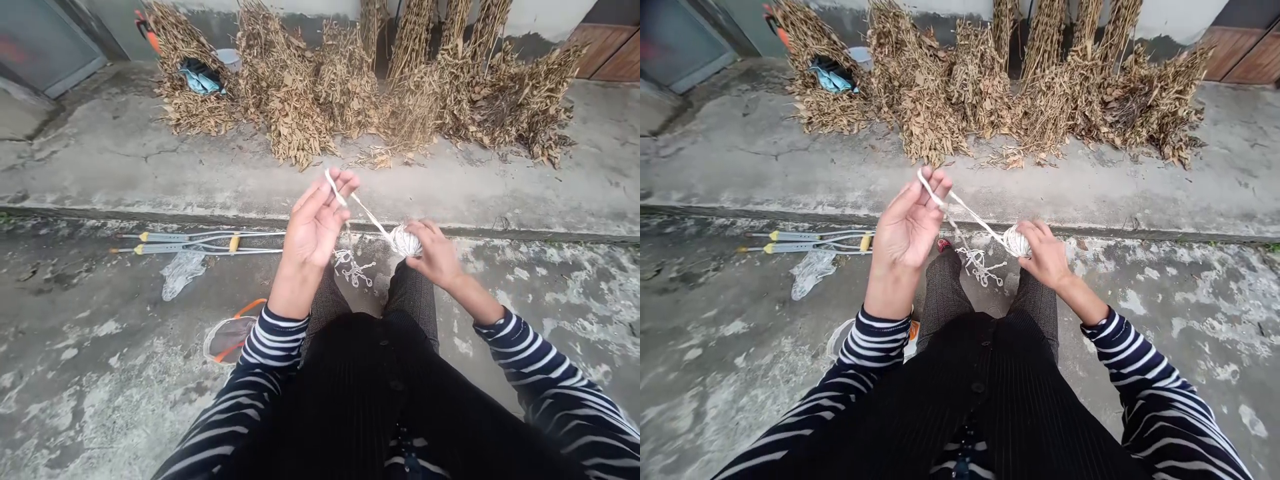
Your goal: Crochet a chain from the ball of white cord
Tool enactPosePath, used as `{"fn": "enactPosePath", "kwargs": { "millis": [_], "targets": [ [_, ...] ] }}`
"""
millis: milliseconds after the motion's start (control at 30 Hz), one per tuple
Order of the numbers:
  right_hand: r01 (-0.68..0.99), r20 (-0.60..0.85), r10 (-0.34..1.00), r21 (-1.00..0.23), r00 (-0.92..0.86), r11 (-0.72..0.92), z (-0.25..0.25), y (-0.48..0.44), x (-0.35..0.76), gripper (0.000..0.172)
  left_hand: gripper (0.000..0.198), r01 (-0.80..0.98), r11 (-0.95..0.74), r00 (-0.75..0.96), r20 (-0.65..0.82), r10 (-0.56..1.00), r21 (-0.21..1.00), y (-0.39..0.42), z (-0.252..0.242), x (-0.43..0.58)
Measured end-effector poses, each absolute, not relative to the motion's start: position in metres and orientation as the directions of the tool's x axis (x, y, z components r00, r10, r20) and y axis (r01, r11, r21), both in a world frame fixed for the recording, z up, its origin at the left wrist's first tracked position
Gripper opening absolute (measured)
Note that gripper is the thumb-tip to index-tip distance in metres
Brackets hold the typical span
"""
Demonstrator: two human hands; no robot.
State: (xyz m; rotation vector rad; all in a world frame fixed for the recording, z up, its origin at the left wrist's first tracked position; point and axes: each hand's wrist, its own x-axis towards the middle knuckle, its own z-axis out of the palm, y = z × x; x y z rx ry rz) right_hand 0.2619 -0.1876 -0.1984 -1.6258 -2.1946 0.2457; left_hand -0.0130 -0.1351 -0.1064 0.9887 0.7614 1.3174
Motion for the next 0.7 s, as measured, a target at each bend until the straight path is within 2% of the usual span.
{"fn": "enactPosePath", "kwargs": {
  "millis": [167, 300, 367, 433, 533, 600, 700],
  "targets": [
    [0.802, 0.216, 0.893, -0.393, -0.394, 0.449, -0.195, -0.205, 0.256, 0.069, 0.034, -0.47, 0.004, 0.107, 0.052, 0.993, 0.882, -0.076, -0.104, 0.005],
    [0.663, 0.209, 0.825, -0.507, -0.526, 0.551, -0.182, -0.215, 0.252, 0.083, 0.027, -0.445, 0.146, 0.112, -0.106, 0.988, 0.884, -0.018, -0.134, 0.007],
    [0.569, 0.196, 0.791, -0.598, -0.58, 0.565, -0.175, -0.217, 0.249, 0.079, 0.015, -0.407, 0.234, 0.12, -0.202, 0.972, 0.883, -0.002, -0.153, 0.005],
    [0.48, 0.174, 0.783, -0.705, -0.597, 0.522, -0.169, -0.219, 0.246, 0.069, 0.009, -0.331, 0.31, 0.135, -0.281, 0.95, 0.891, 0.005, -0.169, 0.003],
    [0.358, 0.117, 0.818, -0.858, -0.563, 0.369, -0.159, -0.221, 0.241, 0.058, 0.014, -0.1, 0.371, 0.175, -0.351, 0.92, 0.923, 0.01, -0.187, -0.002],
    [0.257, 0.088, 0.839, -0.93, -0.537, 0.262, -0.152, -0.222, 0.236, 0.056, 0.017, 0.135, 0.377, 0.227, -0.399, 0.888, 0.916, 0.016, -0.196, -0.006],
    [0.089, 0.059, 0.862, -0.989, -0.503, 0.12, -0.143, -0.219, 0.228, 0.054, 0.015, 0.545, 0.266, 0.278, -0.471, 0.837, 0.795, 0.022, -0.208, -0.006]
  ]
}}
